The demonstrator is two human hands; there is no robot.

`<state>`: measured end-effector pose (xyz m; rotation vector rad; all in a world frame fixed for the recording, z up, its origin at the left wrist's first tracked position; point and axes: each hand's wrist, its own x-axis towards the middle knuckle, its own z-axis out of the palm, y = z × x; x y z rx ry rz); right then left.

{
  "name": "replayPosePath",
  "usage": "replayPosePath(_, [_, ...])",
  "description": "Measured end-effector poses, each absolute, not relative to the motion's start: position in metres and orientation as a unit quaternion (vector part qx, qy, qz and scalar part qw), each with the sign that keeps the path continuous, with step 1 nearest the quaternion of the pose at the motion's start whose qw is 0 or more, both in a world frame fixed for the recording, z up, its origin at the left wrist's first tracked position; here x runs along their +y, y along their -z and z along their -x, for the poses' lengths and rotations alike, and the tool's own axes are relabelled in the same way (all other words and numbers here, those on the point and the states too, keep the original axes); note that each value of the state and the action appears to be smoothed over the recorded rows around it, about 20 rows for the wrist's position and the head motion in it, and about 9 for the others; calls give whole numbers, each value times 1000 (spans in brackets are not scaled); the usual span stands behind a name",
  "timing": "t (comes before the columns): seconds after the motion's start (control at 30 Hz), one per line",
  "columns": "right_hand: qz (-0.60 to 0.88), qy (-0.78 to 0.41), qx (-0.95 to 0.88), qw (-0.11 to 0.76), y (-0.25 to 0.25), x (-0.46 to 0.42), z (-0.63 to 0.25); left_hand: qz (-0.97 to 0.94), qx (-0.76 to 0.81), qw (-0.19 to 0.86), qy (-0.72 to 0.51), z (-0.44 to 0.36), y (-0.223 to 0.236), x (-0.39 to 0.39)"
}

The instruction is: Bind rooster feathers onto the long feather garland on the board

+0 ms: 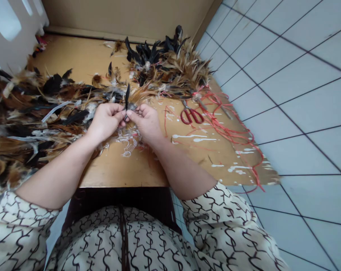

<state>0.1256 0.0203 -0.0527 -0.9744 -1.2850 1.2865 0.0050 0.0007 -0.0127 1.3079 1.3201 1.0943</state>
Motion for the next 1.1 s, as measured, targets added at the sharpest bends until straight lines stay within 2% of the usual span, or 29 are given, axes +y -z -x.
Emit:
replayPosePath(0.23, [409,-530,-530,522,52,20,-125,-468,517,549,-460,-5,11,1])
replayPosePath(0.53, [421,-518,-529,524,55,21,-124,-466,516,557,-454,-4,14,2])
replayPosePath(0.73, [370,-588,-503,514,53,22,-126,-469,517,560,-447,-4,13,2])
replayPosePath(0.9, [334,-646,-508,461,44,23,-133,-471,501,593,-418,-2,7,0])
replayPosePath(1.1, [344,-634,-514,465,46,26,-134,-488,499,596,-398,1,5,0])
